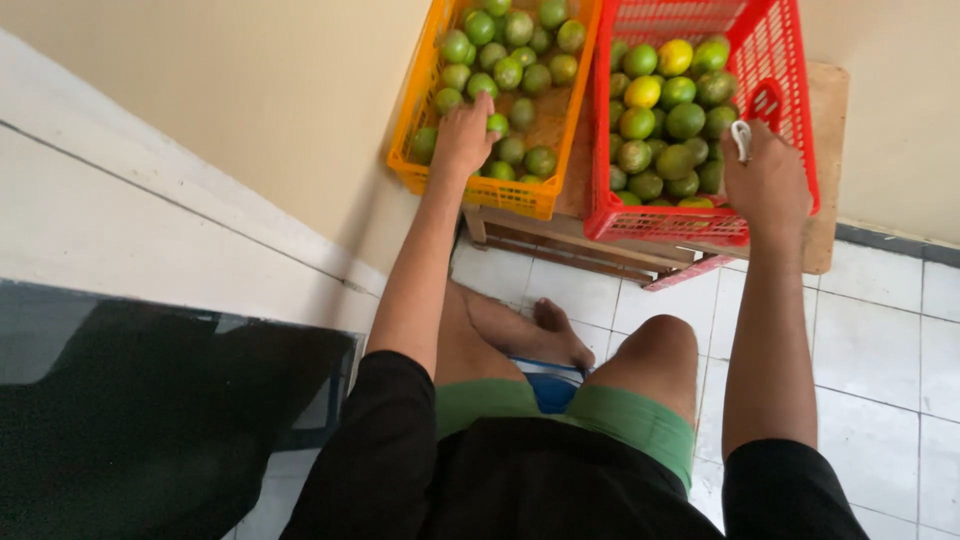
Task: A person sits on the floor wiping green citrus fruits with a cloth and sorting them into a different crate.
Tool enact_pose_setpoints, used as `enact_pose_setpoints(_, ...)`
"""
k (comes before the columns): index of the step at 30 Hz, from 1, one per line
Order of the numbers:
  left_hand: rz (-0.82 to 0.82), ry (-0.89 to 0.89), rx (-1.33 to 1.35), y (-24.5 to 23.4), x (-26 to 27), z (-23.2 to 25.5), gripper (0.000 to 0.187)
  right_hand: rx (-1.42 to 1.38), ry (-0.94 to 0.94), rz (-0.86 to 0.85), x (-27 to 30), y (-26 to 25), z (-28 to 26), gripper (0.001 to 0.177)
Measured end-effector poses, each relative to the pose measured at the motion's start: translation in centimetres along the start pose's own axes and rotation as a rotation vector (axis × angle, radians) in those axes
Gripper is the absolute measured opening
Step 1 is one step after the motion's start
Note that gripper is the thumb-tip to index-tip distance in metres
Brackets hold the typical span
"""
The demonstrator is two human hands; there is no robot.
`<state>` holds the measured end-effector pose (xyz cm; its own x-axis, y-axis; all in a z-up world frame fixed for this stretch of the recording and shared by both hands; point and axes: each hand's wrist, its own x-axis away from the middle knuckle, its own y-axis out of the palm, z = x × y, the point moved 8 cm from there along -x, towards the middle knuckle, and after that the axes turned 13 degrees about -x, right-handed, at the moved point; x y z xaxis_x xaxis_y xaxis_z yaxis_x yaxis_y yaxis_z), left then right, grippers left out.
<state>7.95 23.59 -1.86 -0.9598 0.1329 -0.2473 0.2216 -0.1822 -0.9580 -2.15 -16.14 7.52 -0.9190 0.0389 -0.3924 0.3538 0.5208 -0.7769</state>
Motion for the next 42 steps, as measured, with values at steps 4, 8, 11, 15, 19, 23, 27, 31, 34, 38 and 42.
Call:
enact_pose_setpoints(4,0.021,0.0,-0.033,0.4,-0.1,-0.3,0.037,-0.003,0.032,-0.026,-0.2,-0.1,-0.1,0.027)
enact_pose_setpoints(8,-0.091,0.018,-0.079,1.2,-0.7,-0.3,0.043,-0.047,0.141,-0.106,-0.6,0.1,0.4,0.032)
enact_pose_setpoints(11,-0.167,0.034,-0.115,1.9,-1.0,-0.3,0.043,-0.1,0.258,-0.152,-0.6,0.5,1.5,0.036)
enact_pose_setpoints(15,-0.171,-0.006,-0.095,2.0,-1.0,-0.5,0.047,-0.113,0.248,-0.141,-0.7,0.6,2.0,0.035)
enact_pose_setpoints(19,-0.258,-0.01,-0.108,1.9,-0.8,-0.4,0.049,-0.11,0.223,-0.144,-0.7,0.9,2.3,0.034)
enact_pose_setpoints(23,-0.244,-0.013,-0.097,1.8,-0.7,-0.4,0.049,-0.105,0.206,-0.144,-0.9,1.3,2.9,0.034)
enact_pose_setpoints(27,-0.243,-0.023,-0.118,1.3,-0.5,-0.2,0.049,-0.11,0.204,-0.143,-0.8,0.9,2.4,0.034)
enact_pose_setpoints(31,-0.208,-0.05,-0.09,1.9,-0.6,-0.5,0.048,-0.124,0.217,-0.15,-0.7,0.7,2.2,0.033)
enact_pose_setpoints(34,-0.183,-0.066,-0.082,1.3,-0.5,-0.4,0.049,-0.121,0.229,-0.149,-0.6,0.8,2.4,0.035)
enact_pose_setpoints(38,-0.153,-0.098,-0.043,-0.6,0.0,0.2,0.049,-0.112,0.223,-0.144,-0.6,0.9,2.4,0.035)
enact_pose_setpoints(42,-0.155,-0.104,-0.005,-0.8,0.1,0.1,0.052,-0.126,0.221,-0.145,-0.5,0.4,1.7,0.035)
